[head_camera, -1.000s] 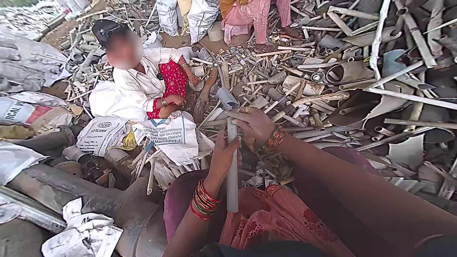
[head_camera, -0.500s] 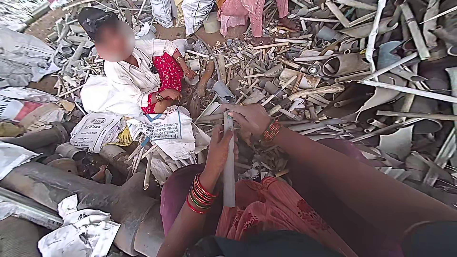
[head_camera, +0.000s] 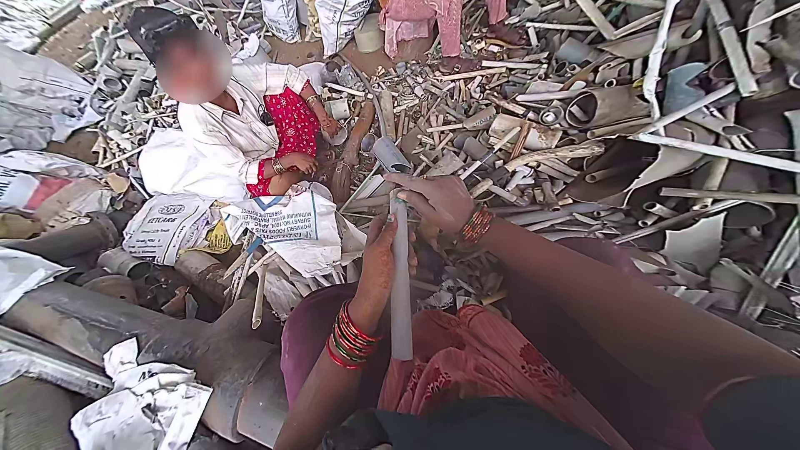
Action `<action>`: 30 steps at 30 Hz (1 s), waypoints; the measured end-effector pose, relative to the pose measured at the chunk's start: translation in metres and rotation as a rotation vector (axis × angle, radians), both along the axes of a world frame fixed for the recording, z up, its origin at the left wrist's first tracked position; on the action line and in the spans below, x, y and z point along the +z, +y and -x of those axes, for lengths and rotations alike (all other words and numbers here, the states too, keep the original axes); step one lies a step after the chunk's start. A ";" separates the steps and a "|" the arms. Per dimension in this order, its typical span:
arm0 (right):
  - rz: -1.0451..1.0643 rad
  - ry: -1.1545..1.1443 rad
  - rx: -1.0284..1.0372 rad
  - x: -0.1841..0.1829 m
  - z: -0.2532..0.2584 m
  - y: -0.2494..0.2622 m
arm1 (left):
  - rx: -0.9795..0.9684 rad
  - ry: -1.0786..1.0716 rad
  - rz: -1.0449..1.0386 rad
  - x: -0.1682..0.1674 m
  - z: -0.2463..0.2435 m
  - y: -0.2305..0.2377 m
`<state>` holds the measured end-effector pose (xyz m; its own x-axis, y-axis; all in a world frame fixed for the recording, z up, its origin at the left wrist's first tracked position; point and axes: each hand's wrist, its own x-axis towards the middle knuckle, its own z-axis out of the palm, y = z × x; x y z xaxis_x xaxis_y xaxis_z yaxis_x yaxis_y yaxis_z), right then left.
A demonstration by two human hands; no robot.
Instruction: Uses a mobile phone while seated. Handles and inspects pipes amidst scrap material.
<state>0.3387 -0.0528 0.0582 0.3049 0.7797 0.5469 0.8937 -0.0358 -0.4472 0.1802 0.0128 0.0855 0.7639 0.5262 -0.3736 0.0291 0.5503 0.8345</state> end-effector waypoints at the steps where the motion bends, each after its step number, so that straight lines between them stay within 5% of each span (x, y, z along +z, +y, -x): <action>1: -0.002 -0.004 0.007 -0.001 0.000 -0.001 | -0.002 0.000 0.000 0.000 0.000 0.000; 15: 0.140 0.059 0.078 0.009 -0.016 -0.006 | -0.133 -0.024 -0.035 -0.006 0.004 0.011; 30: 0.011 -0.040 0.176 0.000 -0.022 -0.004 | -0.127 -0.021 -0.134 -0.003 0.005 0.006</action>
<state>0.3610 -0.0571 0.0579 0.1412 0.8252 0.5469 0.9037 0.1180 -0.4115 0.1755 0.0191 0.0826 0.8344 0.4690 -0.2897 0.0726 0.4274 0.9012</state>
